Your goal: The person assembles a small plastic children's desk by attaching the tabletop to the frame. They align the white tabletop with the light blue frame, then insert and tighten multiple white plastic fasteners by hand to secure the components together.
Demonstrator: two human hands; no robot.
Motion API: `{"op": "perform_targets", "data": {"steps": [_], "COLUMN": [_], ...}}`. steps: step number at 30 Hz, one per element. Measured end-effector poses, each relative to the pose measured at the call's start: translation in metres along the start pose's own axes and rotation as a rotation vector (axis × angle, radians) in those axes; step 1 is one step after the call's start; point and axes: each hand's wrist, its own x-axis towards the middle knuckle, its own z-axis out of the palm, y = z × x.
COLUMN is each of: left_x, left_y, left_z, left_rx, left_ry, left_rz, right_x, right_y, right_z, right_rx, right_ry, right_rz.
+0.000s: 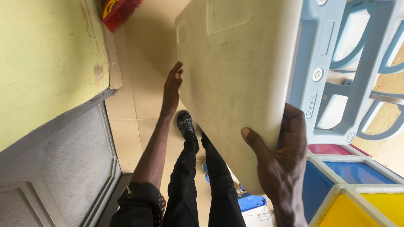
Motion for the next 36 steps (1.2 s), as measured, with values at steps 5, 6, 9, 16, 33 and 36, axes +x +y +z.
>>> {"op": "perform_targets", "data": {"steps": [5, 6, 9, 16, 33, 36], "left_x": [-0.032, -0.039, -0.057, -0.081, -0.088, -0.08], "left_y": [0.107, 0.124, 0.165, 0.212, 0.214, 0.215], "left_z": [0.045, 0.053, 0.067, 0.088, 0.112, 0.114], "left_rx": [-0.067, -0.068, -0.055, 0.029, 0.284, 0.399], "left_ry": [-0.136, -0.16, -0.235, -0.311, -0.175, -0.14], "left_rz": [0.163, 0.189, 0.233, 0.248, 0.119, 0.161], "right_x": [0.007, 0.008, 0.014, 0.023, 0.025, 0.027], "right_y": [0.013, 0.016, 0.024, 0.046, 0.068, 0.068], "right_z": [0.01, 0.011, 0.016, 0.034, 0.051, 0.051], "right_rx": [0.035, 0.018, 0.049, 0.03, 0.029, 0.039], "right_ry": [0.012, 0.021, 0.02, 0.045, 0.077, 0.08], "right_rz": [-0.054, -0.049, -0.09, -0.175, -0.277, -0.263]}}
